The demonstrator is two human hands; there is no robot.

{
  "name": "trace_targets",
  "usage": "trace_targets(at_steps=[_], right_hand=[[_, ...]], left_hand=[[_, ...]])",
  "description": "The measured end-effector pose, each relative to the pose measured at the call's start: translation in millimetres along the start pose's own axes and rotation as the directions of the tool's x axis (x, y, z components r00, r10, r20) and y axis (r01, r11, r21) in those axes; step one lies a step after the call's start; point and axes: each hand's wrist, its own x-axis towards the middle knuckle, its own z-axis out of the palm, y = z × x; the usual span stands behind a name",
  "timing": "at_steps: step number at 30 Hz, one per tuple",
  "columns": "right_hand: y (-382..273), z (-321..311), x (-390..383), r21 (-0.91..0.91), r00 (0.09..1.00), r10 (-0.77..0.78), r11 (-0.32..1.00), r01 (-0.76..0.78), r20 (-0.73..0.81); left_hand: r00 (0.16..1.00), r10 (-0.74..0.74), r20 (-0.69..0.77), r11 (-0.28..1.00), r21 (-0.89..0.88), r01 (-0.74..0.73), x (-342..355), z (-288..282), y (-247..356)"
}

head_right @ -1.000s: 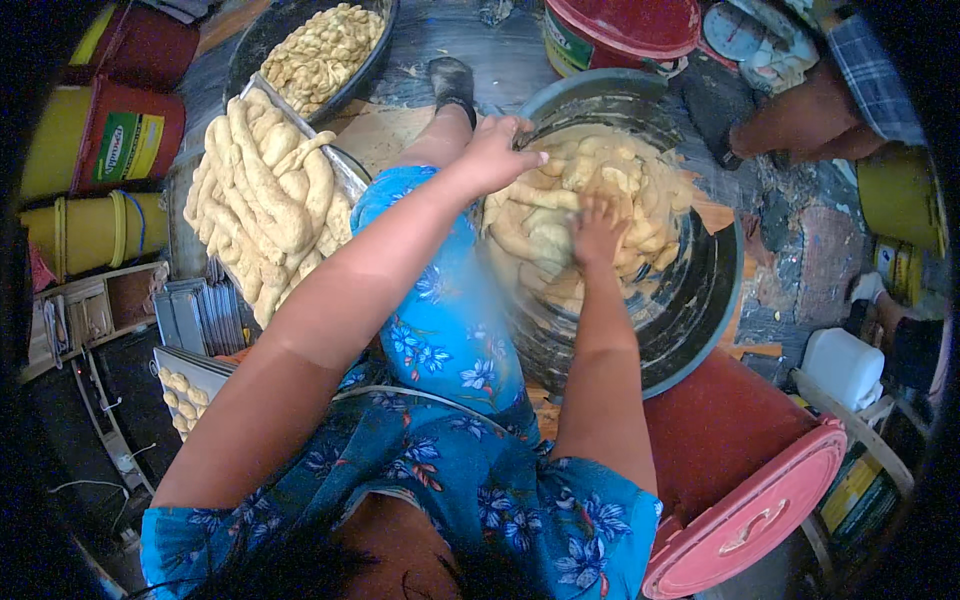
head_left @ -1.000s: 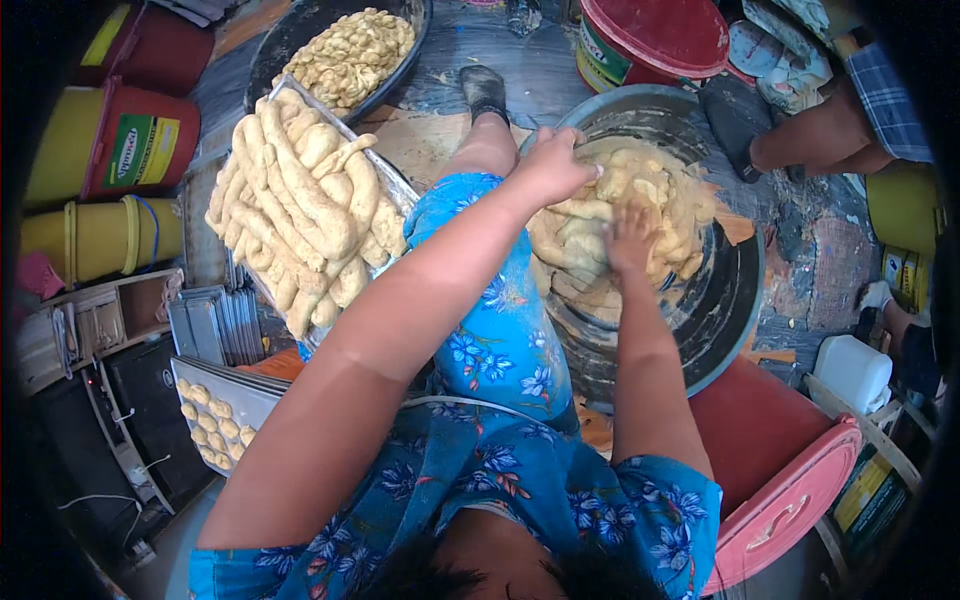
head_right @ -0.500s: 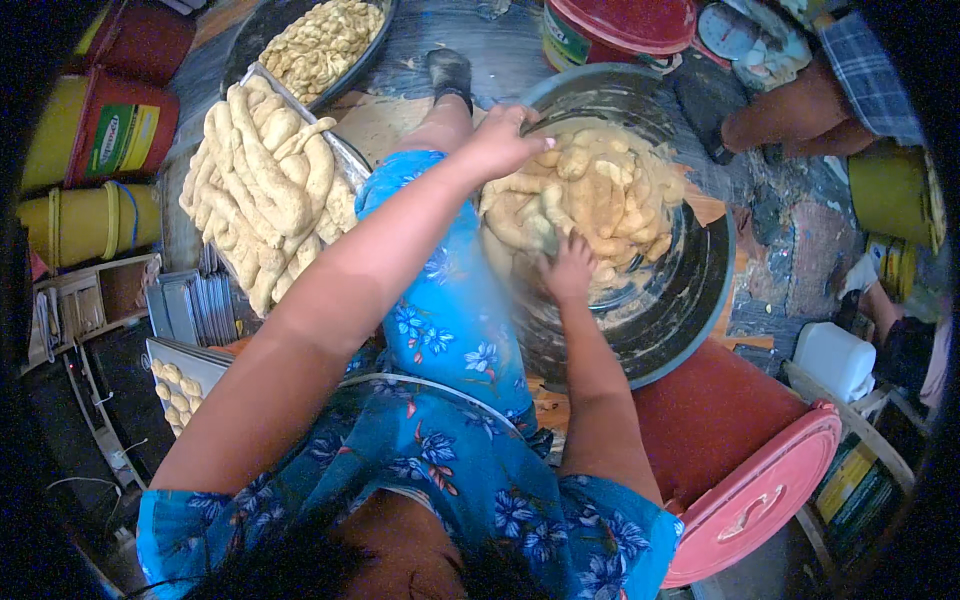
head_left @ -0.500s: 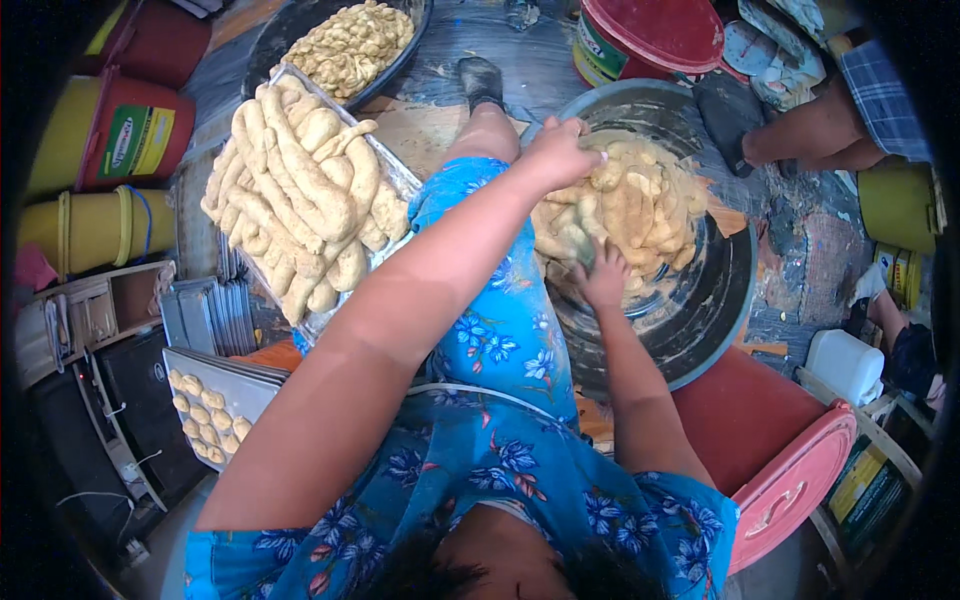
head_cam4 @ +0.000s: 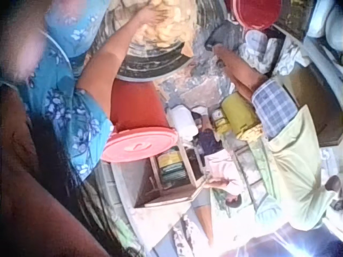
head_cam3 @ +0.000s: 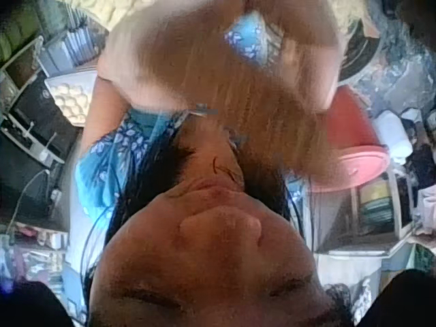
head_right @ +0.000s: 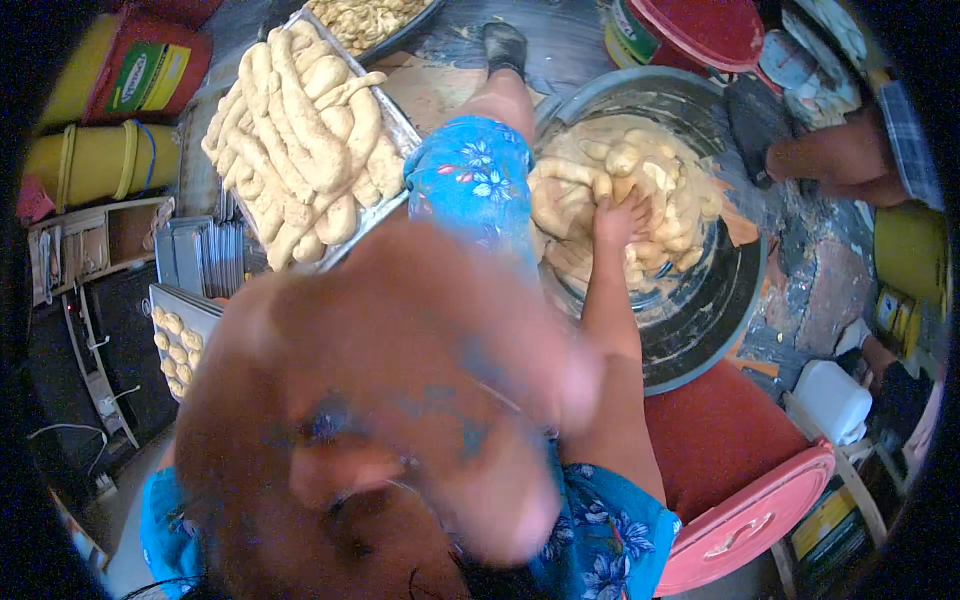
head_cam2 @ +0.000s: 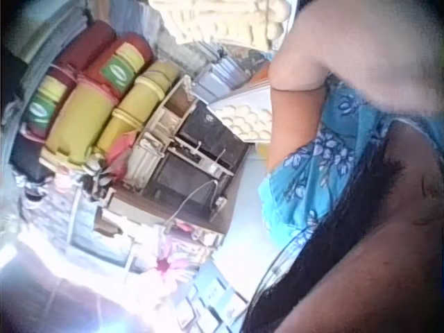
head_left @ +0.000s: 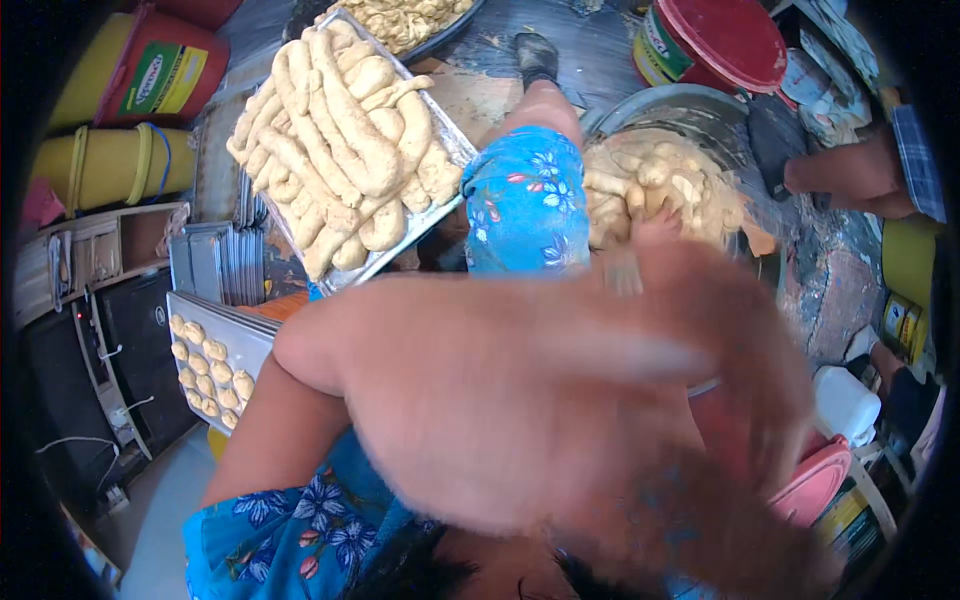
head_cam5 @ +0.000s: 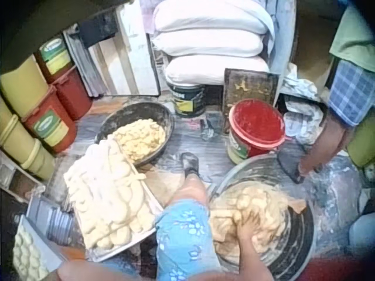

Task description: The person takes pieces of dough from a large tub, shapes and stretches them by hand, and arranges the shaped dough strips onto a metal tray.

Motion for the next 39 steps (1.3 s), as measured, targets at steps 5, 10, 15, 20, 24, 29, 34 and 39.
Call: trace_targets(at_steps=[5,10,15,20,24,29,34,39], right_hand=[[-42,1,12,-0.127,0.984,-0.138,0.980,0.152,0.113],[-36,-22,-12,-0.277,0.927,-0.330,0.887,0.369,0.176],[-13,-58,-9,0.034,0.872,-0.440,0.896,0.443,0.217],[33,-65,-5,-0.347,0.849,-0.396,0.787,0.510,0.349],[-3,-78,5,-0.239,0.830,-0.171,0.910,0.340,0.530],[-34,-7,7,-0.040,0.876,-0.396,0.906,0.422,0.277],[-55,2,-43,-0.100,0.654,-0.579,0.707,0.700,0.488],[-17,-12,-43,-0.091,0.548,-0.660,0.593,0.800,0.514]], left_hand=[[0.992,-0.126,0.005,0.992,-0.003,0.126,8,26,28],[0.947,-0.320,0.031,0.947,0.032,0.319,7,20,27],[0.638,-0.755,-0.155,0.357,0.719,0.597,-27,-16,21],[0.294,-0.908,-0.298,-0.156,0.893,0.422,-103,0,24],[0.280,-0.921,-0.271,-0.125,0.886,0.446,-123,13,38],[0.320,-0.934,-0.159,-0.023,0.920,0.391,-110,14,48],[0.273,-0.945,-0.182,-0.016,0.857,0.515,-106,7,62],[0.399,-0.870,-0.289,-0.009,0.819,0.573,-132,14,71]])
